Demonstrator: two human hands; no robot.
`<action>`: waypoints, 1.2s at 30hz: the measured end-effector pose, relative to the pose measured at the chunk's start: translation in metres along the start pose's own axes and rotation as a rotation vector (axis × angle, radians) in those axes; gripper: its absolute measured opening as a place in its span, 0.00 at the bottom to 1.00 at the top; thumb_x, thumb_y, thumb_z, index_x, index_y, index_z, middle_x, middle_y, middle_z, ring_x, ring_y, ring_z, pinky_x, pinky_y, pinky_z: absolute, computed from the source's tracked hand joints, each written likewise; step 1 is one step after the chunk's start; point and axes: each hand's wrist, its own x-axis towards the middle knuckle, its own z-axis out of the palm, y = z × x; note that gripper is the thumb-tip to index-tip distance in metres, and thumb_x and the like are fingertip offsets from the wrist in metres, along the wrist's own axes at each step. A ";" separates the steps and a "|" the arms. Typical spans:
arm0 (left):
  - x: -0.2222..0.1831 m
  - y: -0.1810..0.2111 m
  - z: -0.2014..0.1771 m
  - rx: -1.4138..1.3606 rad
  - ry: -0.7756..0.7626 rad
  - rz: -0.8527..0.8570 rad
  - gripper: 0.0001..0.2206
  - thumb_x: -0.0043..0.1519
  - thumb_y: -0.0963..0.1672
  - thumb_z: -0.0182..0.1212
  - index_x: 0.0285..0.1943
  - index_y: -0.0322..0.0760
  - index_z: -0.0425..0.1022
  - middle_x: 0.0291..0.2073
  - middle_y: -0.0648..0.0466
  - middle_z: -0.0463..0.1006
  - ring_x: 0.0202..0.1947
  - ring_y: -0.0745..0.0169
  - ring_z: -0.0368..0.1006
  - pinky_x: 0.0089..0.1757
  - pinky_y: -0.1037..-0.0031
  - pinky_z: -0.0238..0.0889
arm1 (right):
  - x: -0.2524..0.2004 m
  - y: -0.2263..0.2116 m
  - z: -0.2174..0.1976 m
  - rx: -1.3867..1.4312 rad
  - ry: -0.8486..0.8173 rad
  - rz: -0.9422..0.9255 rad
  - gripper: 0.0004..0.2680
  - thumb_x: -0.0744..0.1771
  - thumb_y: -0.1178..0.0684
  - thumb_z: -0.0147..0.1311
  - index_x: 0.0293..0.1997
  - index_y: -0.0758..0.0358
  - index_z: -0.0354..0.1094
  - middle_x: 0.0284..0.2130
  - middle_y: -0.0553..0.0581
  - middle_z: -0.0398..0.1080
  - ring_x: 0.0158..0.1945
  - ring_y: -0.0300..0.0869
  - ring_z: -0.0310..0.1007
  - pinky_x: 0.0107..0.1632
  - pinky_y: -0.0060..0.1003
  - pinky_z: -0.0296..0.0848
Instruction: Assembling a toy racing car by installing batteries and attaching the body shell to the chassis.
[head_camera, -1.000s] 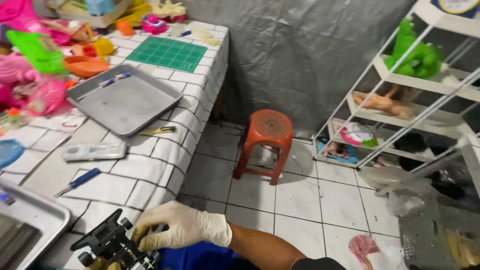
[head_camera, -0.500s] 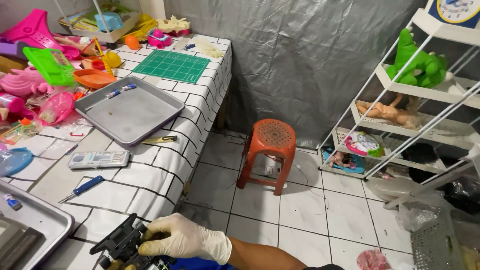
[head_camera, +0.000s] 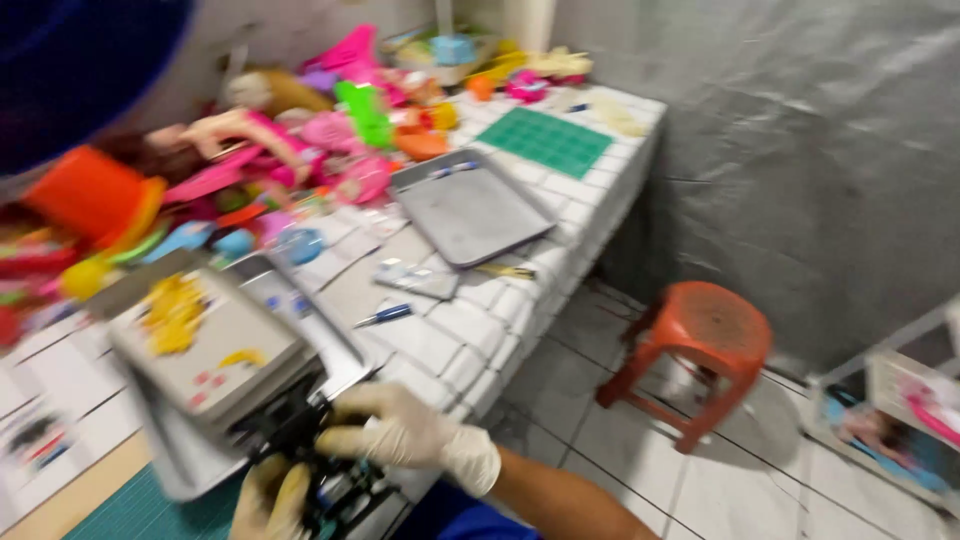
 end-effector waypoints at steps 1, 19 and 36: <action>0.002 0.053 0.028 0.021 0.097 0.013 0.10 0.57 0.39 0.63 0.47 0.30 0.76 0.35 0.48 0.78 0.36 0.65 0.69 0.42 0.78 0.64 | 0.018 0.001 0.006 -0.021 -0.027 -0.001 0.09 0.67 0.45 0.59 0.34 0.57 0.71 0.27 0.42 0.67 0.36 0.28 0.63 0.39 0.28 0.66; 0.105 0.187 0.042 0.201 0.028 0.128 0.03 0.61 0.42 0.64 0.39 0.36 0.79 0.28 0.56 0.75 0.32 0.68 0.65 0.36 0.76 0.63 | 0.181 -0.024 0.025 0.095 0.004 0.061 0.07 0.61 0.54 0.71 0.36 0.58 0.77 0.29 0.53 0.76 0.35 0.37 0.72 0.40 0.33 0.75; 0.200 0.130 -0.010 0.100 0.202 0.058 0.05 0.59 0.43 0.66 0.40 0.38 0.78 0.29 0.58 0.74 0.34 0.69 0.66 0.38 0.81 0.61 | 0.293 0.085 -0.018 -1.048 -0.010 -0.258 0.09 0.62 0.48 0.66 0.45 0.44 0.78 0.52 0.53 0.68 0.59 0.53 0.68 0.55 0.49 0.78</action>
